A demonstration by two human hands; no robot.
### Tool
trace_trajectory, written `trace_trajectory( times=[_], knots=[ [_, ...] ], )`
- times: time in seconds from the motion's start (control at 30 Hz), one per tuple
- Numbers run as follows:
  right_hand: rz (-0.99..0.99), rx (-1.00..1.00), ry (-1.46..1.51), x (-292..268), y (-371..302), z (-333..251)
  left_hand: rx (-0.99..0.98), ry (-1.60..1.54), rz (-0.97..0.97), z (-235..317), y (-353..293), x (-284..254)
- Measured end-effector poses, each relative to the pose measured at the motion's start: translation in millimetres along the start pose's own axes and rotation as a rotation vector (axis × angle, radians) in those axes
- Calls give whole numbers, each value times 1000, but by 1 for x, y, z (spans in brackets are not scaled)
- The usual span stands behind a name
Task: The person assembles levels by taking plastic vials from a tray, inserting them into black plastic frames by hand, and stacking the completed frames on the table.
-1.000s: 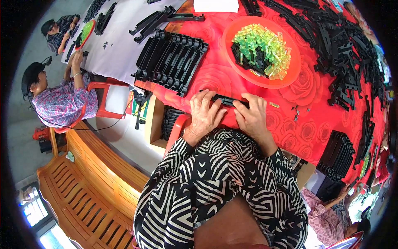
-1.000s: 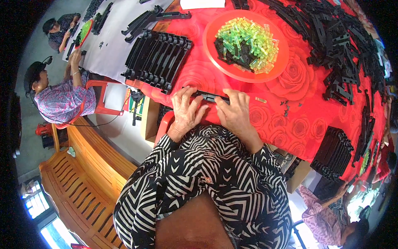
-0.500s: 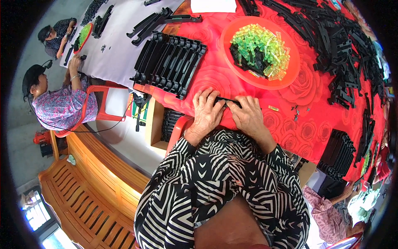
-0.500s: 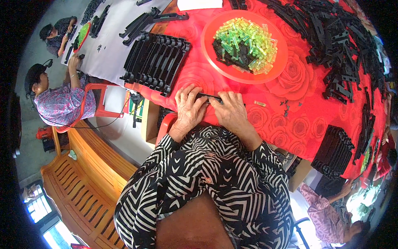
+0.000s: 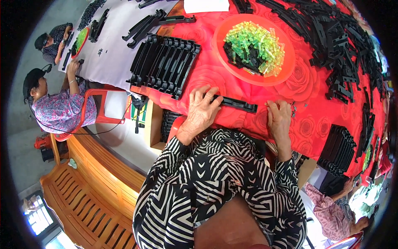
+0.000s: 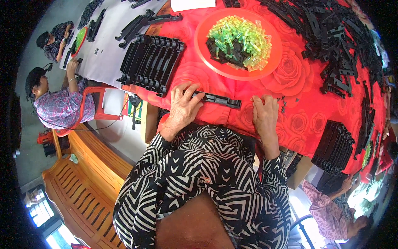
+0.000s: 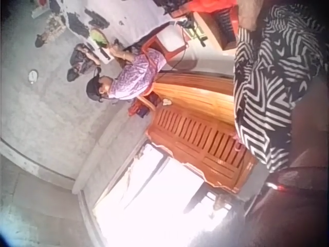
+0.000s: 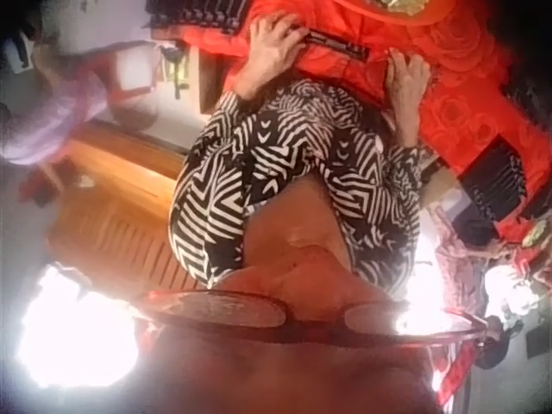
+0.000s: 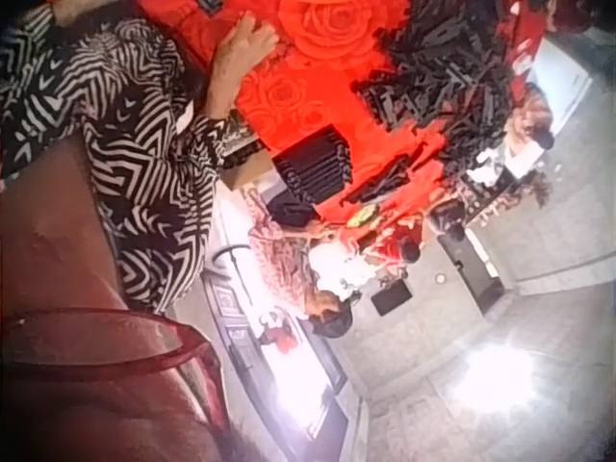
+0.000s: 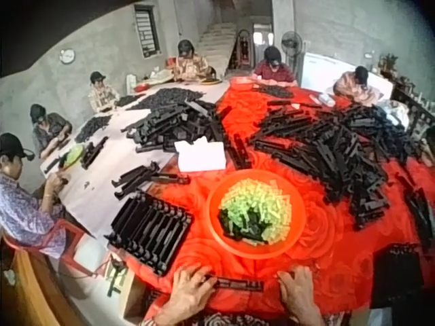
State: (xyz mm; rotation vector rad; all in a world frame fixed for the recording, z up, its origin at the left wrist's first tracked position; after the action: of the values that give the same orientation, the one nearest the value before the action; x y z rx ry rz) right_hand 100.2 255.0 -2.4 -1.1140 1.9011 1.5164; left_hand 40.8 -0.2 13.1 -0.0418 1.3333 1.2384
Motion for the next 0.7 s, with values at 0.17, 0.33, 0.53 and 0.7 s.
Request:
trace_trajectory(
  times=[0.17, 0.33, 0.53, 0.7],
  knots=[
    [-48, -1, 38, 17, -15, 7, 61, 28, -136, 4, 7, 11],
    [7, 66, 82, 14, -15, 5, 100, 57, -182, 0, 4, 10],
    [39, 424, 418, 7, -16, -4, 218, -23, -239, 8, 23, -9],
    [-35, 617, 965, 33, -26, -39, 257, 49, -260, 6, 23, 0]
  ],
)
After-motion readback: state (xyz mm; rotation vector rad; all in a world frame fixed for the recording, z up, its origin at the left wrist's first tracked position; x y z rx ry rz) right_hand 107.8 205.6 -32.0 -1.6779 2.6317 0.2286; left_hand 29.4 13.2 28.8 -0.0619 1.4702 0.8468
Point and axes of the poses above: each hand's wrist, its own y-axis towards the middle knuckle, its own x-axis out of the palm, z = x × y, the point moved 3 cm from there along y, towards the middle knuckle, and after that the axes turned 14 degrees about z, right-handed, at the moved point
